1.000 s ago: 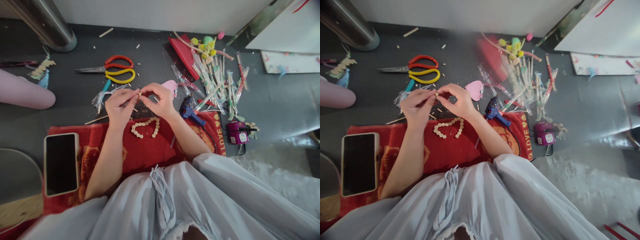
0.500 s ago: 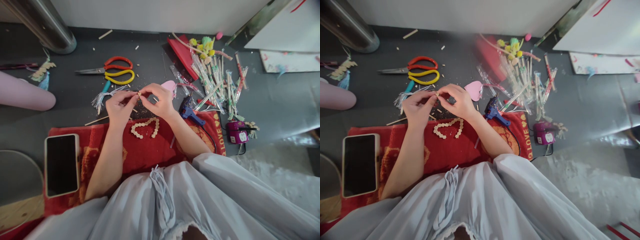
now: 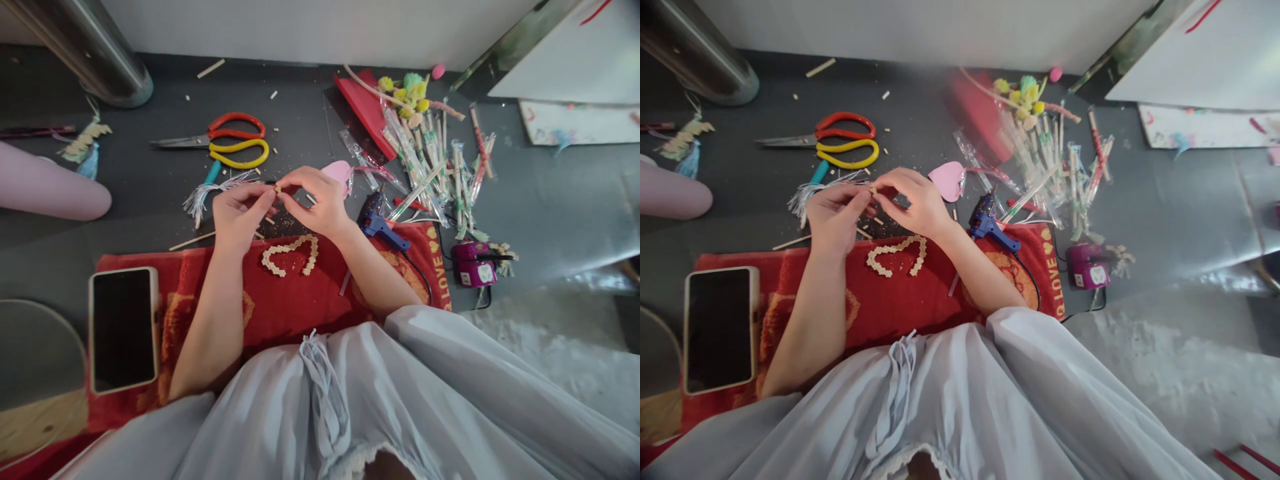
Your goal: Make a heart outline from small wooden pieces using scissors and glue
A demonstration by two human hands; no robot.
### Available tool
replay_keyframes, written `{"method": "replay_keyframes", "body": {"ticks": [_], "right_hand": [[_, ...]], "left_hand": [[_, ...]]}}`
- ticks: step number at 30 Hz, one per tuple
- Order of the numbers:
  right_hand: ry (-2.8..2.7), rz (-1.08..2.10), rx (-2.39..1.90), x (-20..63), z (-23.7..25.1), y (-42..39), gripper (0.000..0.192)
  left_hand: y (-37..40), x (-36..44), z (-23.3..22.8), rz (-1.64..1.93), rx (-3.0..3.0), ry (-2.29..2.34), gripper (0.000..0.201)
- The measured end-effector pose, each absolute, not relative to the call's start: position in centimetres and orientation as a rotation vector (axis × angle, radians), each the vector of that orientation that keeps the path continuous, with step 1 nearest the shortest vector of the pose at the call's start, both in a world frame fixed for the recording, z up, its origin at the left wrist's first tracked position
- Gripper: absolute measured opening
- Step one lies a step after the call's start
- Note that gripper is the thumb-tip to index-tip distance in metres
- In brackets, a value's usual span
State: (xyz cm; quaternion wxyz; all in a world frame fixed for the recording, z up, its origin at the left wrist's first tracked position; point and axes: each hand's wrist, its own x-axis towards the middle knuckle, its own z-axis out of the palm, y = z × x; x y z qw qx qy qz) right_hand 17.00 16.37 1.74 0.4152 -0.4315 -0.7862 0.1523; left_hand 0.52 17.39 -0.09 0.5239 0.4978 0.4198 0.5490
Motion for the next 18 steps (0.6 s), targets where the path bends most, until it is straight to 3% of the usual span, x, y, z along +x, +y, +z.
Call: {"method": "replay_keyframes", "body": {"ticks": [13, 18], "right_hand": [[-2.025, 0.410, -1.097, 16.9, 1.5, 16.4, 0.027], [-2.062, 0.504, -1.208, 17.7, 4.0, 16.3, 0.026]], "left_hand": [[17.6, 0.3, 0.7, 1.166, 0.984, 0.962, 0.026], [17.7, 0.4, 0.8, 1.163, 0.952, 0.994, 0.023]]}}
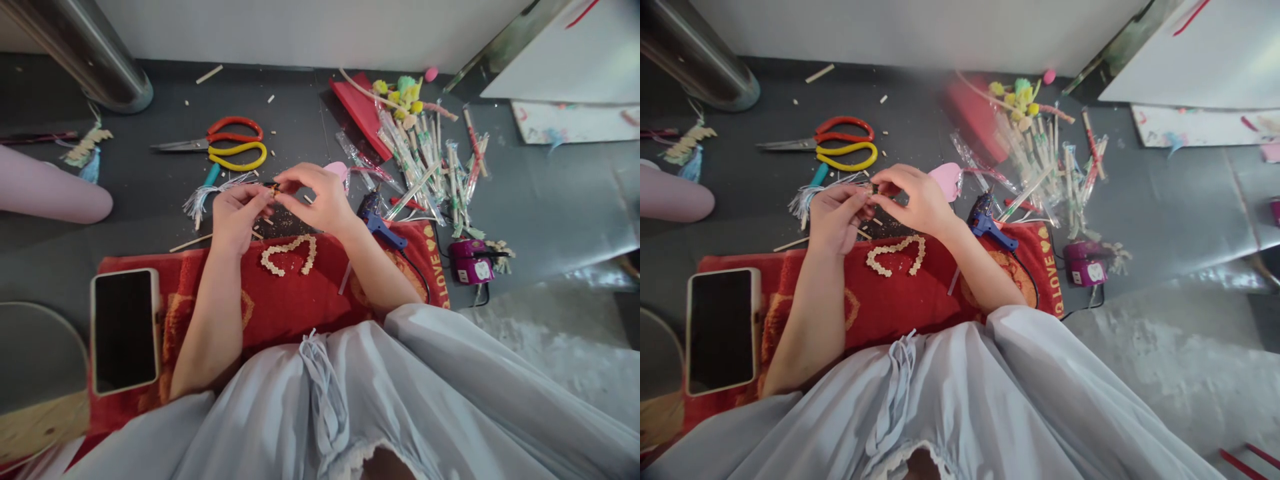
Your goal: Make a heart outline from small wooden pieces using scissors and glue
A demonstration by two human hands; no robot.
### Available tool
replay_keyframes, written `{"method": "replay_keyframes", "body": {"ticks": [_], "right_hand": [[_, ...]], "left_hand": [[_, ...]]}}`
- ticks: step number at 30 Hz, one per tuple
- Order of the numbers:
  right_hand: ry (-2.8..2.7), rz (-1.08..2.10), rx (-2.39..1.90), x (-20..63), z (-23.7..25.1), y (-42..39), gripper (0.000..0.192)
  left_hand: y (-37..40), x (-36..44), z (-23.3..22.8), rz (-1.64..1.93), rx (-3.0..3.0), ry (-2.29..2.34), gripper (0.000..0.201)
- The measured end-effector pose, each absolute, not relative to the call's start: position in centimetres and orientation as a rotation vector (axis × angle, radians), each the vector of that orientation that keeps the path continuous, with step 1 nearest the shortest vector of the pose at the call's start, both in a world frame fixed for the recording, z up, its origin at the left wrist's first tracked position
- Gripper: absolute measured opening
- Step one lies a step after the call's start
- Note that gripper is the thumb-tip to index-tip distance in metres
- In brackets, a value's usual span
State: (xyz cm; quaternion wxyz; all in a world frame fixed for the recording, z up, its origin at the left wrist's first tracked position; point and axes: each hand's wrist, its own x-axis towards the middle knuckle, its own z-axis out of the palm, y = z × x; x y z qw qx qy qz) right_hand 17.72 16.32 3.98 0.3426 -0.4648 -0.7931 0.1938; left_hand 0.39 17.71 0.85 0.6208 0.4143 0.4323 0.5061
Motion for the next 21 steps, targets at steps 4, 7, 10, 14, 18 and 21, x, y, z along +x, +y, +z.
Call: {"method": "replay_keyframes", "body": {"ticks": [4, 7, 10, 14, 18, 21], "right_hand": [[-2.107, 0.523, -1.526, 20.3, 7.4, 16.0, 0.023], [-2.132, 0.470, -1.723, 23.0, 9.6, 15.2, 0.018], [-2.113, 0.388, -1.855, 25.3, 11.1, 14.0, 0.016], [-2.070, 0.340, -1.968, 27.3, 12.1, 12.0, 0.016], [-2.022, 0.358, -2.076, 28.1, 11.4, 10.1, 0.012], [-2.025, 0.463, -2.102, 27.6, 10.1, 9.1, 0.010]], "left_hand": [[17.8, 0.3, 1.1, 1.157, 0.946, 1.021, 0.022], [17.9, 0.3, 1.1, 1.158, 0.919, 1.027, 0.021], [18.1, 0.3, 1.0, 1.162, 0.889, 1.042, 0.022], [18.5, 0.0, 0.7, 1.177, 0.914, 1.048, 0.024], [18.8, -0.3, 0.3, 1.204, 0.920, 1.062, 0.025], [19.1, -0.6, -0.2, 1.217, 0.947, 1.053, 0.028]]}}
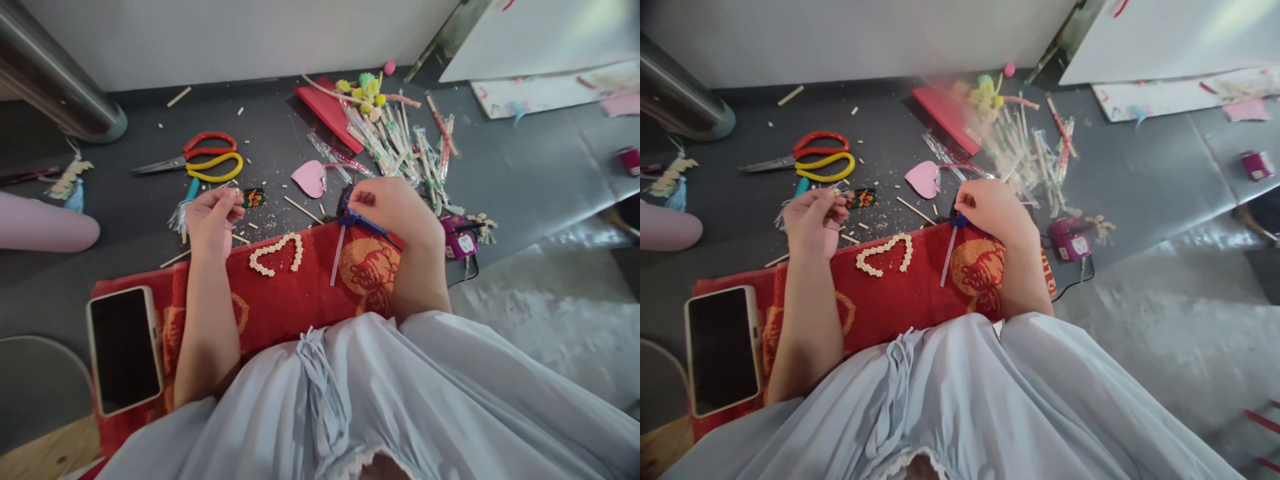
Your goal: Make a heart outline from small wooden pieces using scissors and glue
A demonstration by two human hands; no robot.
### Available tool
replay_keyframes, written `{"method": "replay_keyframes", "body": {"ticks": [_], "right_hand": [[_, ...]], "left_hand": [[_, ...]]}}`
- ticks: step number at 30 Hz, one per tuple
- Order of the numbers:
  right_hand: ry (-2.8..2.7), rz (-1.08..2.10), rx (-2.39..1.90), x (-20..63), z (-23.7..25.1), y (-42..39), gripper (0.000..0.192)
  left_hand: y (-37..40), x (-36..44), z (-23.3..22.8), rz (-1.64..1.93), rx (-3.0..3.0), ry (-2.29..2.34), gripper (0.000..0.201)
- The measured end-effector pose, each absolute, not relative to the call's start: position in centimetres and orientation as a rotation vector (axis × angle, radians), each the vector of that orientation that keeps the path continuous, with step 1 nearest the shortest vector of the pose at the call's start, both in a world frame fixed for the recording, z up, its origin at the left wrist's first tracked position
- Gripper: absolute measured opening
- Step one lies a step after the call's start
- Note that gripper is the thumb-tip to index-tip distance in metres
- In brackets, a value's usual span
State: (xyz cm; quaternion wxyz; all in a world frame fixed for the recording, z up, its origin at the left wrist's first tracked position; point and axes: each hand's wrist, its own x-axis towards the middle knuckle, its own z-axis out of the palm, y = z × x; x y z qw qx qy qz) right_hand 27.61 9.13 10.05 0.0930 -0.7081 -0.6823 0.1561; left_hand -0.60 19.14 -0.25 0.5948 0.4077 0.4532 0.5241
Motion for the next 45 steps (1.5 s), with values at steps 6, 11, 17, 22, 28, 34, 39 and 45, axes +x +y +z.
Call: {"method": "replay_keyframes", "body": {"ticks": [6, 11, 17, 22, 28, 34, 39, 45], "right_hand": [[-2.273, 0.503, -2.048, 23.6, 7.1, 9.0, 0.017], [-2.413, 0.438, -2.050, 21.0, 5.8, 9.6, 0.028], [-2.431, 0.442, -2.117, 21.0, 5.6, 9.8, 0.028], [-2.496, 0.444, -2.151, 20.9, 5.9, 9.8, 0.030], [-2.521, 0.420, -2.201, 20.2, 6.2, 9.9, 0.032], [-2.557, 0.398, -2.215, 19.8, 6.2, 10.0, 0.031], [-2.560, 0.392, -2.212, 20.0, 6.3, 10.4, 0.028], [-2.554, 0.377, -2.171, 20.2, 6.7, 11.8, 0.026]], "left_hand": [[20.0, -1.0, -1.1, 1.259, 0.955, 0.977, 0.046], [20.2, -1.5, -0.7, 1.281, 0.915, 1.007, 0.052], [20.2, -1.6, 0.1, 1.318, 0.821, 1.015, 0.048], [19.2, -1.0, 2.3, 1.330, 0.705, 1.057, 0.012], [19.4, -2.0, 2.5, 1.377, 0.707, 1.086, 0.013], [19.7, -2.6, 1.9, 1.414, 0.709, 1.078, 0.015], [19.0, -1.8, 2.8, 1.275, 0.743, 1.109, 0.010], [18.3, -1.7, 2.9, 0.957, 0.936, 1.084, 0.011]]}}
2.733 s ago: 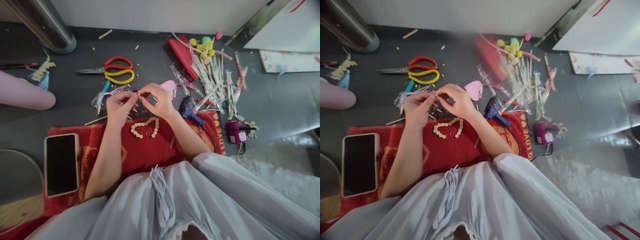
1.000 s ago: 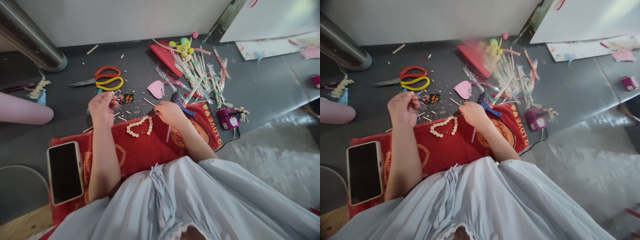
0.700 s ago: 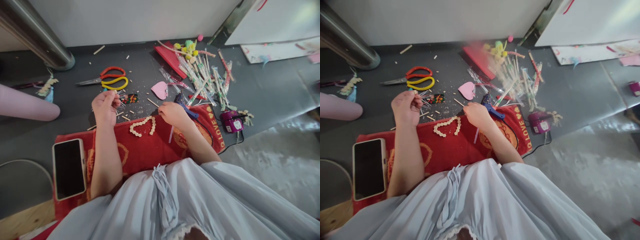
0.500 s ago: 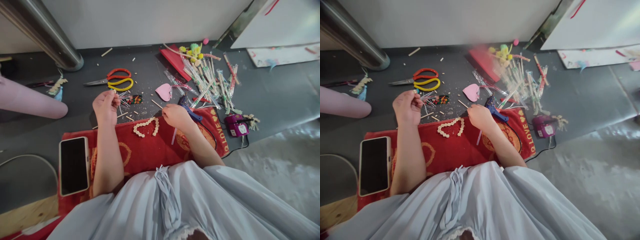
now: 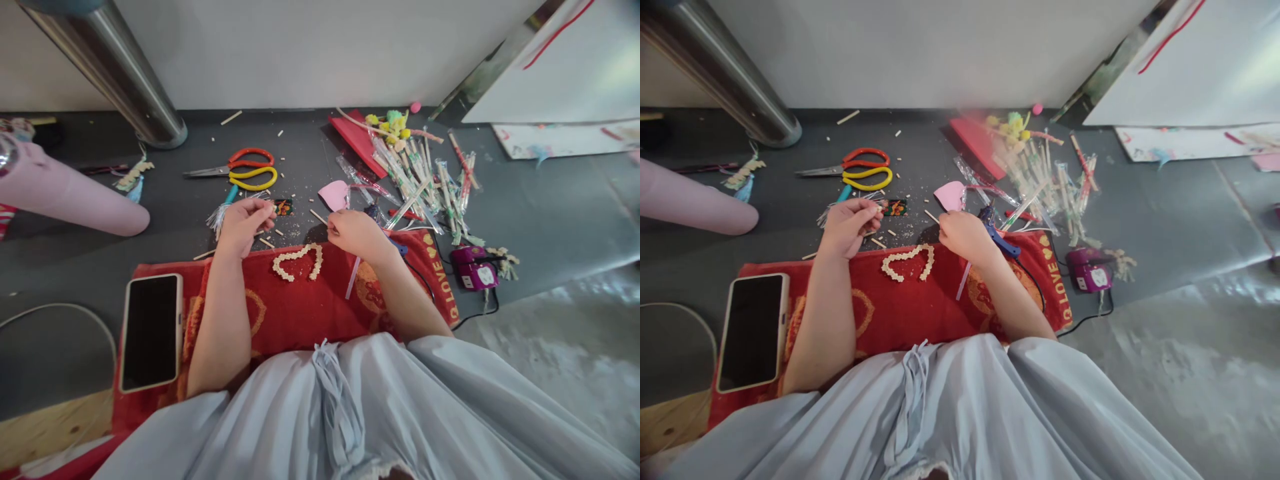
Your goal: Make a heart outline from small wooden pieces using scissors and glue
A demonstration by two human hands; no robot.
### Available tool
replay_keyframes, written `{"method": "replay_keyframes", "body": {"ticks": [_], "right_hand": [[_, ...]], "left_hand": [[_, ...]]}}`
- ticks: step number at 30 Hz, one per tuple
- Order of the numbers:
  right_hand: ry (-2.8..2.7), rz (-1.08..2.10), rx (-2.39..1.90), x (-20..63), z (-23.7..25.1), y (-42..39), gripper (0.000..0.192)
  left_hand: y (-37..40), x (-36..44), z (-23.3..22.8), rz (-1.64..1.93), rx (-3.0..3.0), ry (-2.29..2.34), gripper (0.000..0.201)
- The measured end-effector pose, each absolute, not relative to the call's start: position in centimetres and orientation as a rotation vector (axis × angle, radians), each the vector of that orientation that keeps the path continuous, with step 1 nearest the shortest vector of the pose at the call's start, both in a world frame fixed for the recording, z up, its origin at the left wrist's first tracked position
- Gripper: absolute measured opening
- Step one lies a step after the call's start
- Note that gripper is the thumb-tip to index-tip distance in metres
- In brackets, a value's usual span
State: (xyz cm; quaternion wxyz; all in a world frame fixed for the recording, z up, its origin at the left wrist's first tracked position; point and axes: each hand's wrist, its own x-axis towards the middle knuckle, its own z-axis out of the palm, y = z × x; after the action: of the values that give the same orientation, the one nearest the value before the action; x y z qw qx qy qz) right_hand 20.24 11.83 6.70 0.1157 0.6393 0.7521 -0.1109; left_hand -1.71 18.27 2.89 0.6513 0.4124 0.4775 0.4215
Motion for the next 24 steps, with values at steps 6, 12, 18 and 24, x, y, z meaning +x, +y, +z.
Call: {"method": "replay_keyframes", "body": {"ticks": [6, 12, 18, 24], "right_hand": [[2.365, -0.410, 1.769, 18.7, 7.1, 13.0, 0.024], [2.435, -0.441, 1.704, 17.5, 6.6, 14.2, 0.029], [2.458, -0.443, 1.684, 17.0, 6.4, 15.3, 0.032], [2.465, -0.454, 1.662, 16.5, 7.1, 16.3, 0.030]], "left_hand": [[17.9, -2.3, 2.7, 0.755, 1.109, 0.916, 0.020], [17.7, -2.3, 3.0, 0.625, 1.135, 0.842, 0.023], [17.8, -2.2, 2.9, 0.648, 1.122, 0.867, 0.025], [17.8, -2.1, 2.8, 0.711, 1.119, 0.899, 0.026]]}}
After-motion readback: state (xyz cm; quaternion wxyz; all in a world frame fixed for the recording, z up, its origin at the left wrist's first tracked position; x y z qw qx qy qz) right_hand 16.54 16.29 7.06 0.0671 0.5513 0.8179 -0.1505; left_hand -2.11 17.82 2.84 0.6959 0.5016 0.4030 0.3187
